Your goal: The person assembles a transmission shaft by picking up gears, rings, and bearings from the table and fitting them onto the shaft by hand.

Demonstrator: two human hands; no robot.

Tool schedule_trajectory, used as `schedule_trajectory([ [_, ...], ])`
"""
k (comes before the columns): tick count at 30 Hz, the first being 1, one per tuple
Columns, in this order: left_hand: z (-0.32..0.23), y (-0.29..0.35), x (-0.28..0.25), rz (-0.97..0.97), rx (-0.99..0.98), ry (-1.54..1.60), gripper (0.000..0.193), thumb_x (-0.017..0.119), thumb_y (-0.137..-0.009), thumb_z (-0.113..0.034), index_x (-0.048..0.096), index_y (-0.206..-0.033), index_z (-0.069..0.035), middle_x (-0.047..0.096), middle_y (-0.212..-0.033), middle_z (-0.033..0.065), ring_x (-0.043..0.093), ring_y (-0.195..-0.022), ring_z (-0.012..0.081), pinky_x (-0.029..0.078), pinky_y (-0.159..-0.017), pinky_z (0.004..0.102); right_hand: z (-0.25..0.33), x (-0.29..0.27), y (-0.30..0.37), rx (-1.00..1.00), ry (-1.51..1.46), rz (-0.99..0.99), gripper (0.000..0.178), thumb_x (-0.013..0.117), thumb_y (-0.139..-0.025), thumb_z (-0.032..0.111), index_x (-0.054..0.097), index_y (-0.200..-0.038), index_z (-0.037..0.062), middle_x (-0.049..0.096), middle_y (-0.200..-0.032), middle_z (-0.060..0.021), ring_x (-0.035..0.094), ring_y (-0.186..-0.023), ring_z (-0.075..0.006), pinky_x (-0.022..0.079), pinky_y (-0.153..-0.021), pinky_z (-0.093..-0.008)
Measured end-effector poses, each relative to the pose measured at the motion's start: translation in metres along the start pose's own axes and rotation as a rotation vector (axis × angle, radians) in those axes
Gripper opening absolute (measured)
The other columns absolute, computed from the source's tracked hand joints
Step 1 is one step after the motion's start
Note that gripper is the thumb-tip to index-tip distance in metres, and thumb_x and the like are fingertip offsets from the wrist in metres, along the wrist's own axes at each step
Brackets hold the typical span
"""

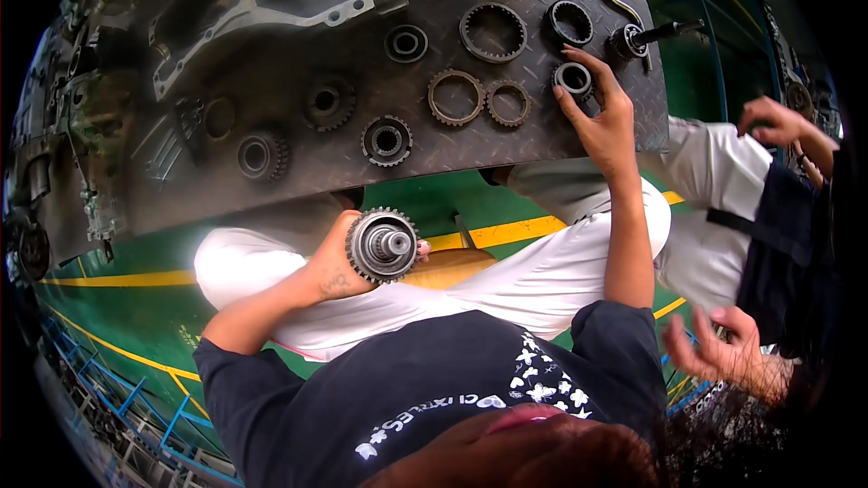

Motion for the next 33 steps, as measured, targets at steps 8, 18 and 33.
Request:
schedule_trajectory([
  [8, -0.007, 0.016, -0.017, 0.103, 0.168, -0.45, 0.029, 0.073, -0.09, 0.004, 0.074, -0.118, 0.0, 0.077, -0.121, 0.012, 0.074, -0.114, 0.0203, 0.059, -0.098, 0.0304, -0.006, -0.002, -0.001, -0.145, 0.246, 0.014, 0.049, 0.081, -0.089, 0.014, 0.066, -0.134, 0.0053, 0.072, -0.13, -0.0148, 0.07, -0.118, -0.0325, 0.044, -0.113, -0.0416],
  [18, -0.004, 0.121, -0.09, -0.441, 0.55, 0.126, 0.047, 0.08, -0.08, -0.046, 0.065, -0.071, -0.002, 0.057, -0.058, 0.0067, 0.059, -0.057, 0.0219, 0.054, -0.057, 0.0422, 0.048, -0.05, 0.011, -0.113, -0.136, 0.39, 0.044, 0.081, -0.085, 0.015, 0.068, -0.125, -0.0002, 0.066, -0.133, -0.0174, 0.064, -0.124, -0.0305, 0.047, -0.107, -0.0407],
  [33, 0.054, 0.482, -0.103, -1.904, 1.035, 0.399, 0.03, 0.052, -0.113, -0.022, 0.066, -0.107, 0.003, 0.027, -0.055, -0.0051, 0.023, -0.048, 0.0054, 0.022, -0.046, 0.0232, 0.252, 0.107, 0.109, -0.559, -0.619, 1.032, 0.027, 0.069, -0.099, 0.018, 0.069, -0.125, 0.0096, 0.069, -0.118, -0.0066, 0.065, -0.111, -0.0244, 0.049, -0.092, -0.0378],
])
Point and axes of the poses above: each hand's wrist, its own y-axis away from the middle knuckle, its own x-axis out of the palm, z = x × y, the point moved 4 cm from there along -y, towards the middle knuckle
